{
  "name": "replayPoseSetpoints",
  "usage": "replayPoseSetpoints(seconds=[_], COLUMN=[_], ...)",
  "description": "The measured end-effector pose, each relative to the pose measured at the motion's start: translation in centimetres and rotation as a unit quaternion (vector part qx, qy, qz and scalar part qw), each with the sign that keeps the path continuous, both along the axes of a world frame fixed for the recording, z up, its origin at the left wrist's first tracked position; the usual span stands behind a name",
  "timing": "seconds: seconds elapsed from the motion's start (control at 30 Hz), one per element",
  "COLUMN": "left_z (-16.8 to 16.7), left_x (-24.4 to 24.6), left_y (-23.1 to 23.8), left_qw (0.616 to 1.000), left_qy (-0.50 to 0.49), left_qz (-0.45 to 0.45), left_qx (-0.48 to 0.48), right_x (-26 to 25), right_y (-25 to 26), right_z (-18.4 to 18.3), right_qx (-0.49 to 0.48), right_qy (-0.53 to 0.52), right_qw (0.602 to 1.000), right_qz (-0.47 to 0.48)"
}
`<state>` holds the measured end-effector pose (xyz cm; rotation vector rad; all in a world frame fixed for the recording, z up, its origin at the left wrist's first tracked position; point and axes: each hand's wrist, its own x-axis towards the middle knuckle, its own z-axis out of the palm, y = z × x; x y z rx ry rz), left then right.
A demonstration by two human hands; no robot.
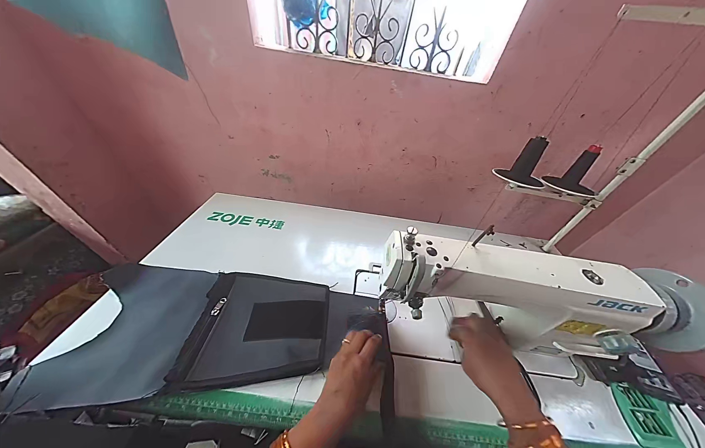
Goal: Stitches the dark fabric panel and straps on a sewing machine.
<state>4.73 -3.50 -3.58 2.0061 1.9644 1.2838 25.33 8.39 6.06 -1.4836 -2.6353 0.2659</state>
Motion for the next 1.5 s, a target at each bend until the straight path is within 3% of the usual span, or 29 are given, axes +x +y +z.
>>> replayPoseSetpoints(seconds=[0.07,0.17,0.23,0.3,0.37,0.4,0.43,0.5,0.57,0.7,0.77,0.83,0.9,0.97,1.03,1.07,1.1,1.13,1.17,1.2,1.23,1.27,1.37,1.47,1.5], left_z=[0.2,-0.2,-0.6,-0.3,-0.3,-0.4,-0.6,-1.1,-1.3,-0.4,-0.3,-0.3,-0.7,-1.2,-1.6,-1.7,-1.7,-1.8,-1.9,-2.0,-2.1,-2.1,-2.2,-2.2,-2.3], left_x=[-0.6,-0.7,-0.5,-0.7,-1.2,-1.2,-1.1,-0.5,0.0,0.2,0.1,-0.2,-0.2,-0.2,0.1,0.3,0.4,0.5,0.4,0.4,0.4,0.5,1.0,1.2,1.3], left_y=[0.3,1.4,1.2,0.8,0.6,0.5,0.4,0.2,0.3,-0.4,-0.6,-0.8,-0.8,-0.3,0.4,0.7,0.9,1.0,1.1,1.0,0.9,0.8,0.6,0.8,0.7], left_qw=[0.998,0.986,0.987,0.996,0.998,0.998,0.998,0.996,0.99,0.988,0.991,0.991,0.986,0.985,0.988,0.989,0.989,0.989,0.987,0.986,0.985,0.984,0.982,0.981,0.981], left_qy=[0.031,0.15,0.147,0.067,0.011,0.004,0.015,0.073,0.133,0.15,0.124,0.119,0.148,0.153,0.131,0.119,0.112,0.113,0.119,0.124,0.131,0.139,0.158,0.166,0.165], left_qz=[-0.033,-0.073,-0.062,-0.035,-0.018,-0.025,-0.034,-0.035,-0.026,-0.037,-0.045,-0.063,-0.074,-0.067,-0.047,-0.038,-0.036,-0.037,-0.039,-0.043,-0.044,-0.041,-0.027,-0.014,-0.011], left_qx=[-0.037,-0.031,0.0,0.04,0.063,0.06,0.054,0.04,0.032,-0.011,0.002,0.006,0.015,0.037,0.07,0.081,0.086,0.09,0.096,0.1,0.101,0.102,0.094,0.099,0.1], right_x=[0.0,-4.8,-7.9,-8.9,-8.3,-7.8,-7.4,-6.6,-6.3,-6.6,-6.5,-6.2,-5.6,-5.4,-5.3,-5.1,-4.6,-4.0,-3.3,-2.4,-1.5,-0.5,3.3,6.2,7.0], right_y=[-1.1,-2.5,-2.9,-3.3,-4.8,-6.1,-7.4,-9.6,-10.7,-11.6,-11.6,-11.3,-11.0,-11.2,-12.0,-12.2,-12.1,-11.5,-10.4,-9.0,-7.2,-5.0,0.6,1.2,0.8], right_z=[0.1,-2.3,-3.6,-4.8,-5.9,-6.2,-6.6,-7.7,-8.8,-9.9,-9.8,-9.1,-7.9,-6.3,-4.6,-4.2,-4.0,-3.6,-3.2,-3.0,-2.8,-2.9,-4.9,-6.1,-5.6], right_qx=[-0.037,-0.123,-0.172,-0.246,-0.364,-0.39,-0.382,-0.269,-0.087,0.127,0.145,0.067,-0.124,-0.318,-0.424,-0.444,-0.444,-0.412,-0.328,-0.189,-0.054,0.047,0.163,0.334,0.347], right_qy=[-0.005,0.106,0.146,0.306,0.44,0.471,0.485,0.455,0.411,0.293,0.25,0.269,0.334,0.427,0.486,0.495,0.483,0.445,0.384,0.313,0.223,0.14,0.054,0.155,0.161], right_qw=[0.997,0.986,0.973,0.913,0.804,0.772,0.766,0.837,0.905,0.947,0.956,0.96,0.934,0.842,0.755,0.74,0.751,0.795,0.863,0.931,0.973,0.989,0.981,0.928,0.92], right_qz=[-0.069,-0.029,-0.045,-0.109,-0.165,-0.175,-0.177,-0.142,-0.074,0.03,0.055,0.049,-0.01,-0.087,-0.119,-0.104,-0.074,-0.034,0.002,0.014,-0.001,-0.03,-0.089,-0.064,-0.089])
